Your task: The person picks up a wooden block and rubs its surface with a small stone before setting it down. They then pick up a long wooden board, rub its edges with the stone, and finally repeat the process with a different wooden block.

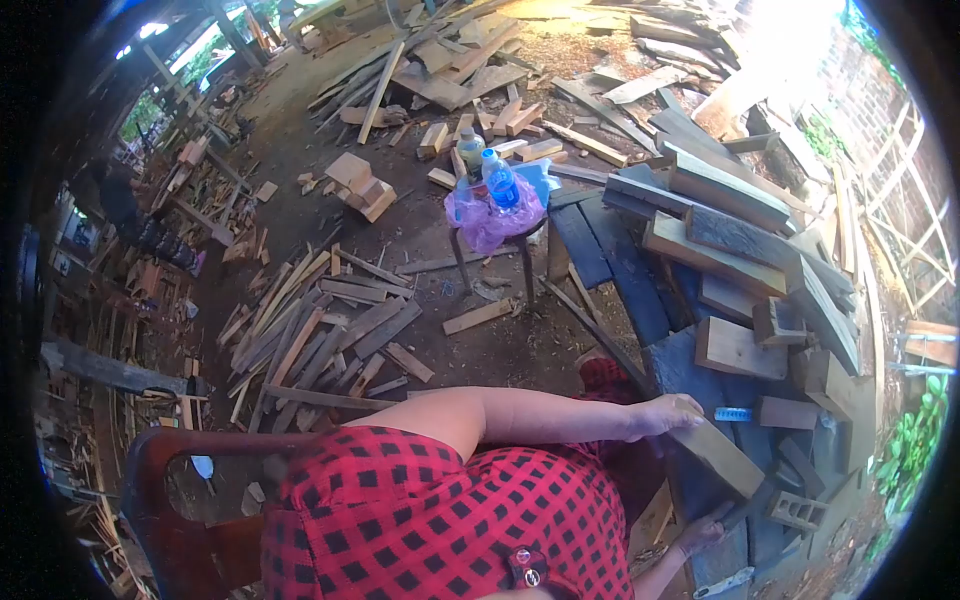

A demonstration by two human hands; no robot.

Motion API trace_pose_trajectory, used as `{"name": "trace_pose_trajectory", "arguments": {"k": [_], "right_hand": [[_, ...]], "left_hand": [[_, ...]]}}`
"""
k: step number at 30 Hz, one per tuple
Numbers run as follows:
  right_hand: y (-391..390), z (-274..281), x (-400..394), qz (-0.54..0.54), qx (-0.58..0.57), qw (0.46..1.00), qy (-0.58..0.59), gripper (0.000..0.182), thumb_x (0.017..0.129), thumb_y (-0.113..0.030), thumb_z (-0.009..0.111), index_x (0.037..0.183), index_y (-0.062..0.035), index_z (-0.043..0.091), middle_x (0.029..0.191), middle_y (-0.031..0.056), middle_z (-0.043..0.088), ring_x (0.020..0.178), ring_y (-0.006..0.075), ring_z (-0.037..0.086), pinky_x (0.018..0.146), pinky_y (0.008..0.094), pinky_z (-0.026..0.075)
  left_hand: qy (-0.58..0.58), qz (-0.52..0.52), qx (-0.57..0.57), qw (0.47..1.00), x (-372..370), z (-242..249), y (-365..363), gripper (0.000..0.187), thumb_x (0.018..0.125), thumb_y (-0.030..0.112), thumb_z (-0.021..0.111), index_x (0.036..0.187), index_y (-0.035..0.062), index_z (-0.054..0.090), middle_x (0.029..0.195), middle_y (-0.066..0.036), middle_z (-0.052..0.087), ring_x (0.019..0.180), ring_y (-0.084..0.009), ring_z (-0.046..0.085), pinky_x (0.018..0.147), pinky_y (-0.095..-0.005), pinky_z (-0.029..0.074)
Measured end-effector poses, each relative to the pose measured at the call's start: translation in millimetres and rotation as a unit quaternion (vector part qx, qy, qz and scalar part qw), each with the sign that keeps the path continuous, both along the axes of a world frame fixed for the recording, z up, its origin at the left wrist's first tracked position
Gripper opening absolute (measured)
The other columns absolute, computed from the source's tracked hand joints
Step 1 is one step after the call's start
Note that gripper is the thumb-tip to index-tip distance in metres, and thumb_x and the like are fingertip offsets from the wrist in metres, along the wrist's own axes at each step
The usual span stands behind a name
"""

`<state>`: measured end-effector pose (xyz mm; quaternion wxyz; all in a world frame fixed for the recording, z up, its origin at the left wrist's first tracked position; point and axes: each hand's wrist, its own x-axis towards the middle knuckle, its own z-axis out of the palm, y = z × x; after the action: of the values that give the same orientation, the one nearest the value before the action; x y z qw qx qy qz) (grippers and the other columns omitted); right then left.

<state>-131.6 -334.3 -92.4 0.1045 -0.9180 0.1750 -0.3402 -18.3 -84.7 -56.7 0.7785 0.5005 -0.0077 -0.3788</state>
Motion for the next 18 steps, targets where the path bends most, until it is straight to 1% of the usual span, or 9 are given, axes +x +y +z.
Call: {"name": "trace_pose_trajectory", "arguments": {"k": [1, 3, 4, 7, 9, 10, 12, 16, 18], "right_hand": [[-6, -4, -2, -0.003, -0.001, 1.0, 0.001, 0.05, 0.098, -0.035, 0.047, 0.096, 0.0113, 0.066, 0.089, 0.0351, 0.061, 0.083, 0.0442, 0.059, 0.08, 0.0461, 0.043], [5, 10, -1, -0.051, 0.135, 0.986, 0.078, 0.047, 0.098, -0.032, 0.047, 0.095, 0.0103, 0.067, 0.089, 0.0348, 0.061, 0.084, 0.0442, 0.058, 0.083, 0.0461, 0.041], [1, 4, -2, -0.052, 0.137, 0.986, 0.078, 0.047, 0.098, -0.032, 0.047, 0.095, 0.0103, 0.067, 0.089, 0.0348, 0.061, 0.084, 0.0442, 0.058, 0.083, 0.0461, 0.041], [-36, -38, -1, -0.043, 0.107, 0.991, 0.073, 0.049, 0.098, -0.032, 0.047, 0.09, 0.012, 0.066, 0.083, 0.0337, 0.061, 0.08, 0.0446, 0.059, 0.08, 0.0479, 0.042], [-61, -66, -3, -0.005, -0.045, 0.998, 0.051, 0.054, 0.098, -0.034, 0.046, 0.086, 0.014, 0.066, 0.08, 0.0342, 0.061, 0.075, 0.0461, 0.059, 0.074, 0.0495, 0.043], [-66, -72, -4, -0.007, -0.046, 0.998, 0.053, 0.054, 0.098, -0.034, 0.046, 0.086, 0.014, 0.066, 0.08, 0.0342, 0.061, 0.075, 0.0461, 0.059, 0.074, 0.0495, 0.043], [-61, -65, -6, -0.025, 0.068, 0.991, 0.112, 0.039, 0.098, -0.035, 0.045, 0.119, -0.0063, 0.061, 0.083, 0.0323, 0.06, 0.07, 0.0448, 0.059, 0.062, 0.0494, 0.043], [-80, -87, -6, -0.042, 0.036, 0.993, 0.108, 0.037, 0.099, -0.035, 0.043, 0.118, -0.0082, 0.062, 0.08, 0.0323, 0.059, 0.067, 0.0441, 0.06, 0.059, 0.05, 0.042], [-71, -76, -5, -0.024, 0.026, 0.993, 0.109, 0.042, 0.099, -0.036, 0.042, 0.108, -0.0038, 0.067, 0.077, 0.0331, 0.058, 0.067, 0.045, 0.059, 0.059, 0.0505, 0.042]], "left_hand": [[-0.002, 0.006, 0.002, 1.0, 0, -2, -1, 0.045, 0.089, 0.038, 0.058, 0.126, 0.0155, 0.045, 0.104, -0.012, 0.056, 0.074, -0.0283, 0.062, 0.052, -0.0443, 0.054], [-0.005, 0.005, -0.001, 1.0, -1, -4, -3, 0.045, 0.089, 0.038, 0.058, 0.126, 0.0154, 0.045, 0.104, -0.012, 0.056, 0.076, -0.028, 0.062, 0.052, -0.0439, 0.054], [-0.01, 0.008, -0.002, 1.0, 0, -5, -2, 0.045, 0.089, 0.038, 0.058, 0.126, 0.0152, 0.045, 0.105, -0.012, 0.056, 0.078, -0.0277, 0.062, 0.053, -0.0436, 0.054], [-0.017, 0.008, 0.011, 1.0, -2, 2, 0, 0.048, 0.089, 0.037, 0.058, 0.128, 0.0135, 0.043, 0.107, -0.011, 0.056, 0.087, -0.0259, 0.06, 0.058, -0.0435, 0.055], [-0.024, 0.009, 0.002, 1.0, -3, 3, 1, 0.048, 0.089, 0.037, 0.058, 0.129, 0.0129, 0.043, 0.108, -0.012, 0.055, 0.089, -0.0257, 0.059, 0.058, -0.0427, 0.055], [-0.031, 0.011, -0.008, 0.999, -4, 3, 2, 0.049, 0.089, 0.036, 0.058, 0.129, 0.0124, 0.042, 0.108, -0.012, 0.055, 0.091, -0.0255, 0.059, 0.058, -0.0419, 0.055], [-0.024, 0.002, -0.016, 1.0, -4, 2, 4, 0.049, 0.089, 0.036, 0.058, 0.129, 0.0118, 0.042, 0.109, -0.012, 0.055, 0.093, -0.0256, 0.059, 0.058, -0.0418, 0.055], [-0.032, 0.009, -0.017, 0.999, -8, -5, 0, 0.05, 0.089, 0.035, 0.058, 0.13, 0.011, 0.041, 0.109, -0.012, 0.054, 0.092, -0.0245, 0.059, 0.058, -0.0408, 0.055], [-0.032, 0.01, -0.015, 0.999, -9, -1, 2, 0.05, 0.089, 0.035, 0.058, 0.13, 0.0113, 0.041, 0.109, -0.012, 0.054, 0.091, -0.0239, 0.059, 0.058, -0.0403, 0.055]]}}
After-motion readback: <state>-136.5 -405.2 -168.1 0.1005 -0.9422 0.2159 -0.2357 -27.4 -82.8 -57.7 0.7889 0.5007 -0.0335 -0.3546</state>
